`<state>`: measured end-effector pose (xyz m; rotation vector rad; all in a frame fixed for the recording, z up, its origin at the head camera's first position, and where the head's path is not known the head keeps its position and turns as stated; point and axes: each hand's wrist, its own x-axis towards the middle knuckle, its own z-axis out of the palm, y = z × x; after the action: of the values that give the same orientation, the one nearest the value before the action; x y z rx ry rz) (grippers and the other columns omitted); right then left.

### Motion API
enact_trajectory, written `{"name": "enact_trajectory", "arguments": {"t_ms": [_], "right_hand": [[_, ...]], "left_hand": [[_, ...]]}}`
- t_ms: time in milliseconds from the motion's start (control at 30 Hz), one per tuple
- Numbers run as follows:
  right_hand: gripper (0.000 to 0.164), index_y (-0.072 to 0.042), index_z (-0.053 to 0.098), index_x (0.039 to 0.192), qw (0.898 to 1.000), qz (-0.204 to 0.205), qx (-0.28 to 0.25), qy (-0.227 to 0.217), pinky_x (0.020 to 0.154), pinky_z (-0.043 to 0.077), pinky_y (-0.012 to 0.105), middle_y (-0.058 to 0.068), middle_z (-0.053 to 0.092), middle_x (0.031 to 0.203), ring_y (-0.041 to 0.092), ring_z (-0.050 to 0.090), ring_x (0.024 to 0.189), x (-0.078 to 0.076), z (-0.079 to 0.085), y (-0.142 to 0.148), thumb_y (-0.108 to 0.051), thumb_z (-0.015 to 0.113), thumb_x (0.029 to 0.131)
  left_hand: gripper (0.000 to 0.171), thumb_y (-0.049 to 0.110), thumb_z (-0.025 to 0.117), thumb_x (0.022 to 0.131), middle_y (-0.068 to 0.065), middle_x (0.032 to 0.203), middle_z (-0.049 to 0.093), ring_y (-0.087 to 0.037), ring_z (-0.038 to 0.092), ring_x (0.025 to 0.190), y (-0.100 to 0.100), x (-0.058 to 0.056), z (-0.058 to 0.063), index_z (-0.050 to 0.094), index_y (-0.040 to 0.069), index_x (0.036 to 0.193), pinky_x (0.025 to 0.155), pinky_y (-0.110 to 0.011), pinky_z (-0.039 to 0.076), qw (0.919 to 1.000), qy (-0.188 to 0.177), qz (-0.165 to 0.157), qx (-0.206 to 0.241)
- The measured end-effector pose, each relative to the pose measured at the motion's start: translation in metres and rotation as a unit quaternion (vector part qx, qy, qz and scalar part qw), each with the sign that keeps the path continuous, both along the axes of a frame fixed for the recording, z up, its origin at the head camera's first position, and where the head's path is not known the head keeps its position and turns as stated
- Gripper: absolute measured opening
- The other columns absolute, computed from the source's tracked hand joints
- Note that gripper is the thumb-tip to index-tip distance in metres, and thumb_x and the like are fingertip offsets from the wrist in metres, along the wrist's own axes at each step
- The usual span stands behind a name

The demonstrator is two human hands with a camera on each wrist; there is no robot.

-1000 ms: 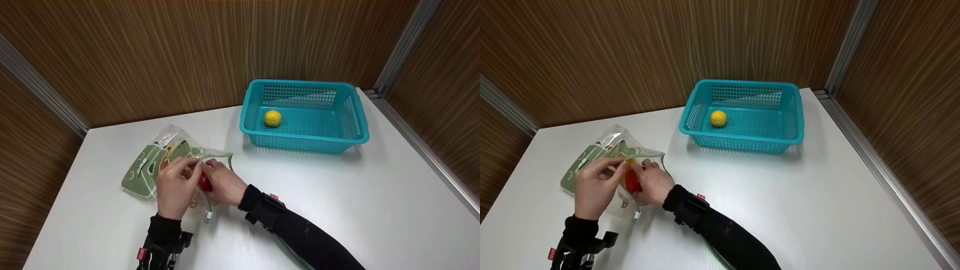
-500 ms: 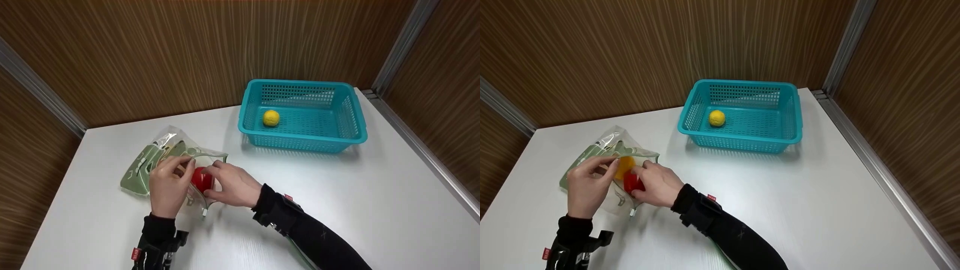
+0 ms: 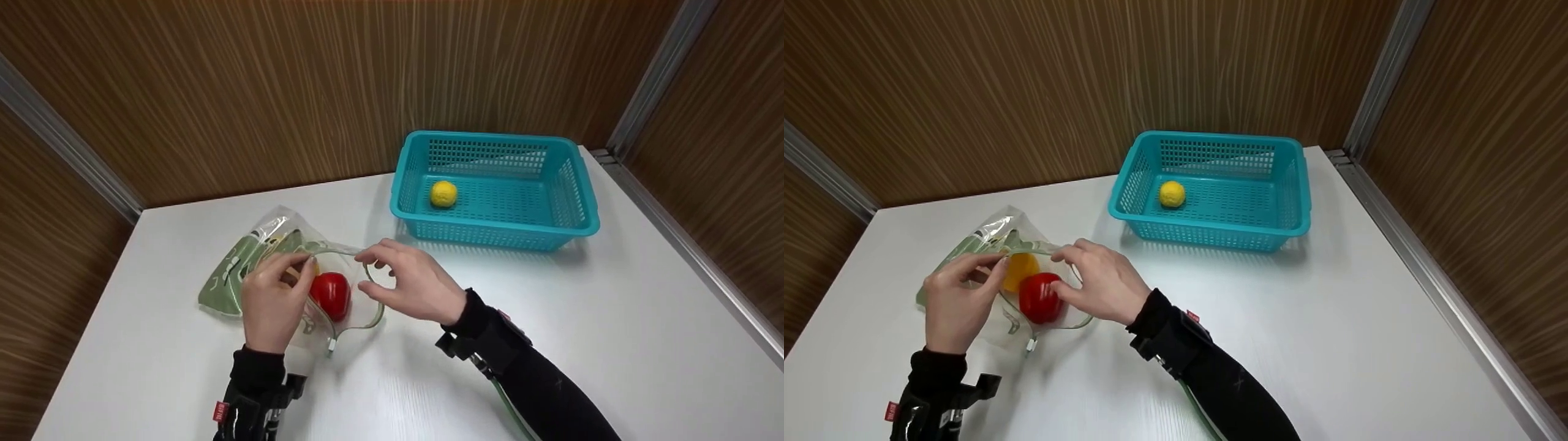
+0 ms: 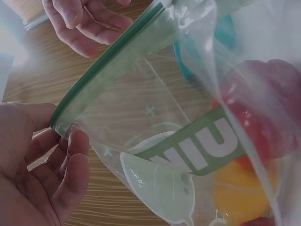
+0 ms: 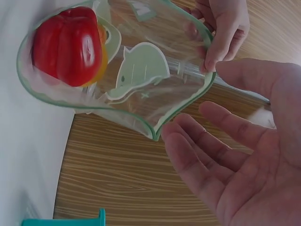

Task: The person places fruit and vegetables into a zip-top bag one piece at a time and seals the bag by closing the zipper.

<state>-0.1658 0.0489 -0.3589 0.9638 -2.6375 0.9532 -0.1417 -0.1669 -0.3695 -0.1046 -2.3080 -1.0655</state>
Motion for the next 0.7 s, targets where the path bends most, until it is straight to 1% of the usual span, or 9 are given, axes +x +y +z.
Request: {"name": "enact_trajectory", "arguments": {"t_ms": [33,100,133,233,333,400,500,600,700], "right_hand": [[0.032,-0.018,0.064,0.115,1.000,-0.003,-0.009,-0.001,0.082,0.055,0.027,-0.004,0.068,0.107,0.011,0.063,0.093,-0.001,0.000,0.002,-0.033,0.066,0.087],[0.031,-0.016,0.064,0.115,1.000,-0.008,-0.029,-0.008,0.083,0.057,0.032,-0.003,0.067,0.107,0.013,0.062,0.094,-0.003,0.000,0.008,-0.031,0.067,0.087],[0.031,-0.017,0.065,0.114,0.999,-0.015,-0.036,-0.010,0.082,0.056,0.031,-0.003,0.067,0.107,0.013,0.062,0.095,-0.005,0.001,0.012,-0.031,0.067,0.087],[0.031,-0.017,0.065,0.115,0.997,-0.039,-0.059,-0.009,0.078,0.056,0.031,-0.002,0.066,0.107,0.013,0.061,0.096,-0.013,0.002,0.024,-0.031,0.067,0.087],[0.030,-0.019,0.064,0.115,0.995,-0.075,-0.062,0.006,0.077,0.053,0.027,-0.002,0.066,0.108,0.013,0.059,0.097,-0.024,0.002,0.038,-0.032,0.066,0.088],[0.031,-0.018,0.064,0.116,0.994,-0.096,-0.056,0.012,0.079,0.052,0.030,-0.001,0.065,0.109,0.014,0.059,0.099,-0.031,0.003,0.046,-0.031,0.066,0.088],[0.033,-0.017,0.063,0.118,0.992,-0.120,-0.037,0.010,0.086,0.053,0.035,0.003,0.065,0.112,0.018,0.060,0.103,-0.044,0.008,0.056,-0.032,0.065,0.088],[0.037,-0.015,0.061,0.121,0.991,-0.135,-0.011,-0.001,0.092,0.052,0.040,0.007,0.064,0.116,0.022,0.060,0.107,-0.060,0.015,0.062,-0.033,0.064,0.089],[0.040,-0.014,0.059,0.124,0.988,-0.150,0.020,-0.013,0.092,0.052,0.042,0.009,0.062,0.121,0.024,0.058,0.107,-0.077,0.019,0.069,-0.033,0.063,0.089]], "left_hand": [[0.011,0.015,0.070,0.085,-0.004,0.077,0.069,-0.011,0.059,0.061,0.000,0.000,0.000,0.075,0.009,0.092,0.057,-0.018,0.050,1.0000,0.002,-0.001,-0.001],[0.010,0.014,0.070,0.084,-0.004,0.077,0.069,-0.011,0.060,0.061,0.001,0.000,0.000,0.075,0.008,0.091,0.056,-0.015,0.048,1.0000,0.005,-0.004,0.000],[0.010,0.014,0.070,0.084,-0.004,0.077,0.069,-0.011,0.060,0.061,0.001,0.000,-0.001,0.075,0.008,0.091,0.056,-0.014,0.047,1.0000,0.006,-0.005,0.001],[0.010,0.014,0.070,0.084,-0.004,0.077,0.069,-0.011,0.060,0.061,0.002,-0.002,0.000,0.075,0.008,0.091,0.055,-0.020,0.050,0.9999,0.014,-0.008,0.001],[0.011,0.014,0.070,0.084,-0.005,0.078,0.070,-0.012,0.060,0.061,0.003,-0.004,0.002,0.075,0.008,0.091,0.055,-0.023,0.051,0.9996,0.025,-0.013,-0.003],[0.011,0.014,0.070,0.084,-0.005,0.078,0.070,-0.012,0.061,0.060,0.003,-0.005,0.002,0.075,0.007,0.091,0.055,-0.023,0.052,0.9992,0.035,-0.018,-0.007],[0.010,0.014,0.069,0.084,-0.005,0.077,0.070,-0.012,0.061,0.059,0.002,-0.005,0.000,0.074,0.007,0.090,0.055,-0.020,0.051,0.9989,0.041,-0.020,-0.010],[0.010,0.014,0.069,0.084,-0.005,0.076,0.069,-0.012,0.060,0.059,0.001,-0.003,-0.001,0.074,0.007,0.090,0.054,-0.023,0.051,0.9990,0.041,-0.019,-0.007],[0.010,0.014,0.069,0.085,-0.005,0.076,0.069,-0.012,0.060,0.059,-0.001,-0.001,-0.004,0.074,0.007,0.090,0.054,-0.024,0.051,0.9993,0.033,-0.016,-0.005]]}}
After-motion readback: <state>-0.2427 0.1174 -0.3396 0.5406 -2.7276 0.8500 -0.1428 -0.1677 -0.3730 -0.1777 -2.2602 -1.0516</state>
